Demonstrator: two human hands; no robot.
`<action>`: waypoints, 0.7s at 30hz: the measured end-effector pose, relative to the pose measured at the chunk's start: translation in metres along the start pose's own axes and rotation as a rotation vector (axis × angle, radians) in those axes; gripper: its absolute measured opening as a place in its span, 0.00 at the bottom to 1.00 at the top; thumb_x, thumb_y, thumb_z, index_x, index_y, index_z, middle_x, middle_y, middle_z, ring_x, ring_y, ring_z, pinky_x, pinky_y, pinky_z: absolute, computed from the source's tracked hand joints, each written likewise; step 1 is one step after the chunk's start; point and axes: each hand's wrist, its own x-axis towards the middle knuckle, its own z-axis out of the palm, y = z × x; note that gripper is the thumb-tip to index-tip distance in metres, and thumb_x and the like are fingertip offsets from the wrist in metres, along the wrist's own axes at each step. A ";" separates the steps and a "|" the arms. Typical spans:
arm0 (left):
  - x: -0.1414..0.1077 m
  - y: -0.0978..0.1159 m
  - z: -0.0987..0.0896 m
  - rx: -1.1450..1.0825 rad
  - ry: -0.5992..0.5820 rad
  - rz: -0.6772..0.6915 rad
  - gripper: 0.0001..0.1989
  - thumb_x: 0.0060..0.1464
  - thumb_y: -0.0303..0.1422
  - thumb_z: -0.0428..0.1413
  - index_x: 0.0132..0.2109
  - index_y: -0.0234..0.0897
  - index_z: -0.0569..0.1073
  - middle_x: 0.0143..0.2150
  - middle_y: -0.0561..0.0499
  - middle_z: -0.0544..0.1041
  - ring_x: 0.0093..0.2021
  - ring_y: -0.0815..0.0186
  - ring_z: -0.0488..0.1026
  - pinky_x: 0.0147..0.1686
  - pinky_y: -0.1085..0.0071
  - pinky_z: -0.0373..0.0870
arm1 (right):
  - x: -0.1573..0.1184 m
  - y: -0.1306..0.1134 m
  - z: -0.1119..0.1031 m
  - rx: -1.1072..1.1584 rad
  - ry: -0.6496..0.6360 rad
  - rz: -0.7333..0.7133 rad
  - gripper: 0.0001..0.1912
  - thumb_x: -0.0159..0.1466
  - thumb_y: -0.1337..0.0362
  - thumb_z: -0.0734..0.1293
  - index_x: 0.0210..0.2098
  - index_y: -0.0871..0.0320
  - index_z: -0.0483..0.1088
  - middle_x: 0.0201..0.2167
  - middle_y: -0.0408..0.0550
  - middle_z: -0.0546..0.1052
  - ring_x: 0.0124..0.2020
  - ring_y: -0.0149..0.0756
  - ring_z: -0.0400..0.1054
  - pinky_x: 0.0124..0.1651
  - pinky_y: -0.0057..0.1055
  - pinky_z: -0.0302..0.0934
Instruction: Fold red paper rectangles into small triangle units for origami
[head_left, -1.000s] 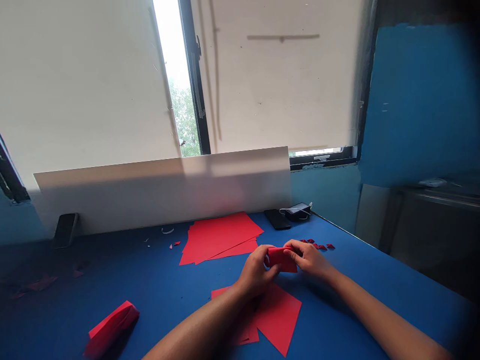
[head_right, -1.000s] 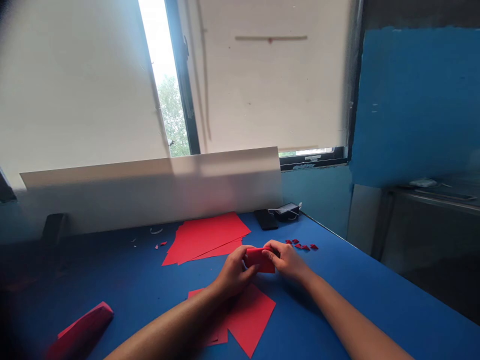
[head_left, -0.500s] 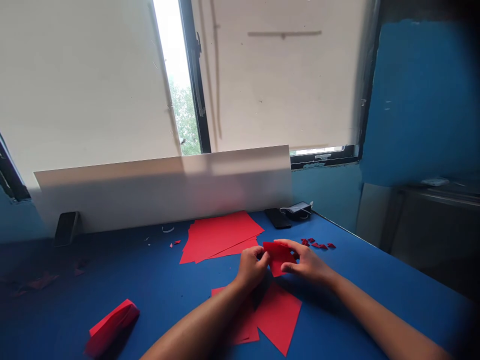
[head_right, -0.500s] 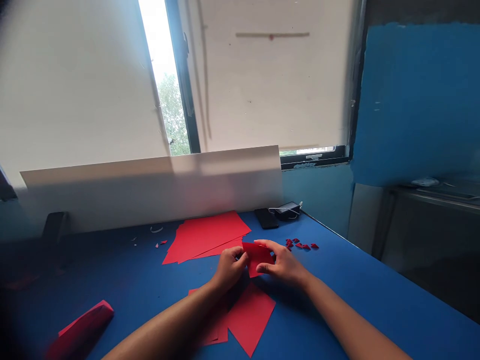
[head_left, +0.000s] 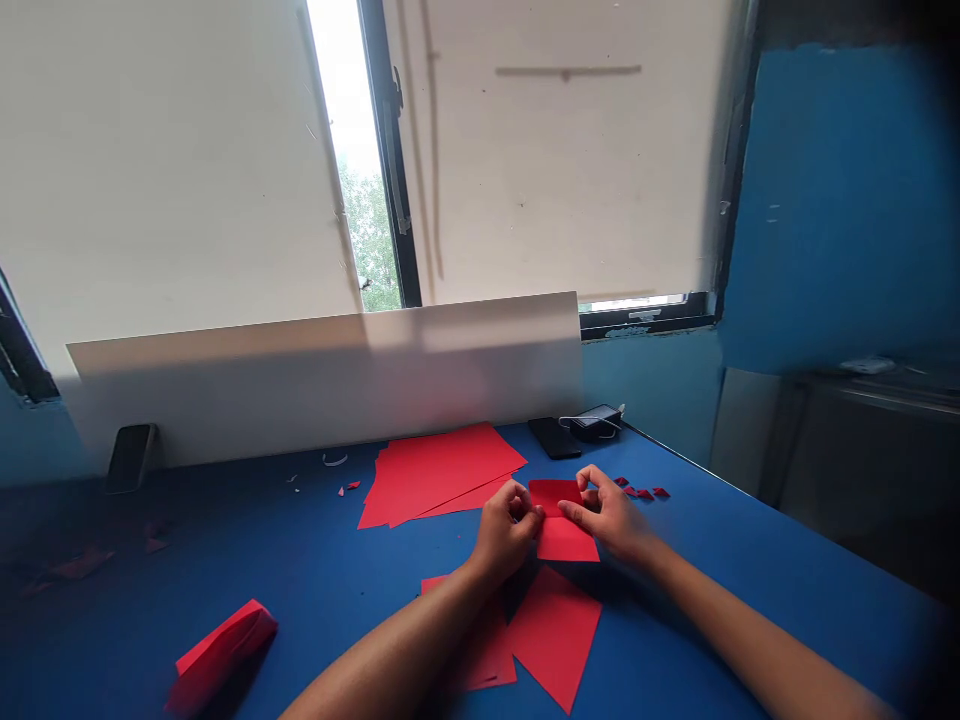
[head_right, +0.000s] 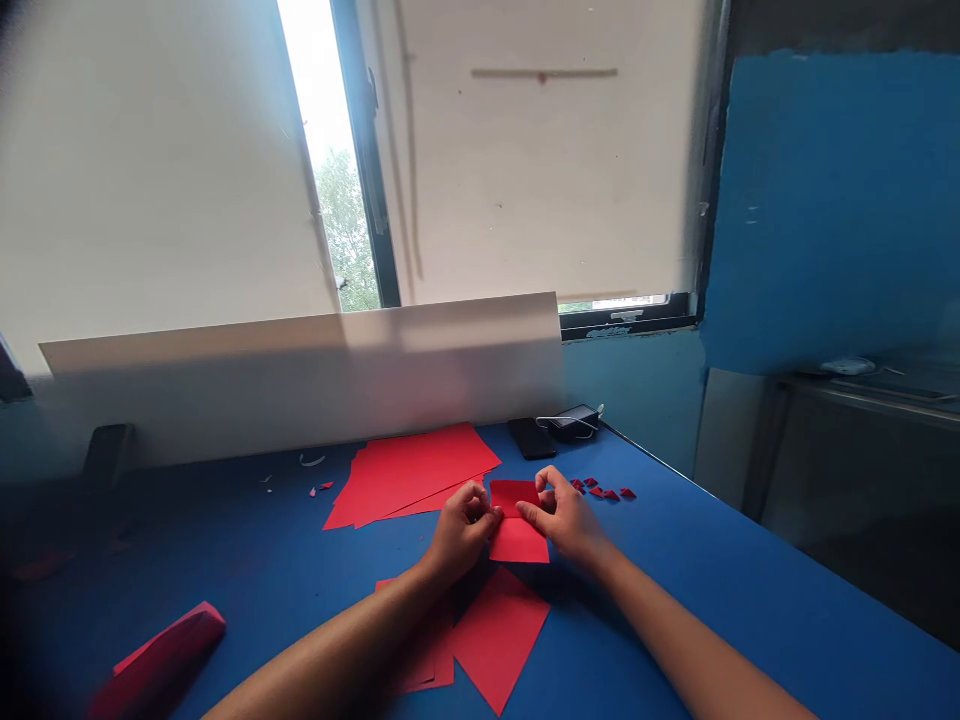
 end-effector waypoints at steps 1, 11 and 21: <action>0.000 0.000 0.000 0.000 0.001 0.011 0.04 0.52 0.31 0.54 0.32 0.36 0.67 0.22 0.57 0.69 0.23 0.72 0.64 0.24 0.77 0.59 | 0.001 0.000 0.000 0.016 0.004 -0.004 0.19 0.58 0.53 0.67 0.31 0.52 0.52 0.15 0.31 0.59 0.17 0.29 0.57 0.22 0.26 0.49; 0.006 -0.002 -0.005 0.033 0.052 0.034 0.11 0.56 0.31 0.51 0.43 0.34 0.76 0.41 0.46 0.79 0.41 0.62 0.74 0.43 0.66 0.68 | -0.001 -0.004 -0.002 0.048 -0.051 -0.008 0.13 0.58 0.55 0.68 0.32 0.55 0.63 0.24 0.41 0.73 0.23 0.34 0.70 0.26 0.29 0.62; 0.005 0.001 -0.008 0.000 -0.032 0.002 0.21 0.44 0.24 0.58 0.49 0.33 0.73 0.44 0.45 0.78 0.36 0.66 0.71 0.36 0.71 0.67 | 0.004 0.002 -0.002 -0.073 0.025 -0.065 0.18 0.53 0.64 0.69 0.44 0.60 0.73 0.41 0.53 0.78 0.40 0.42 0.72 0.40 0.34 0.67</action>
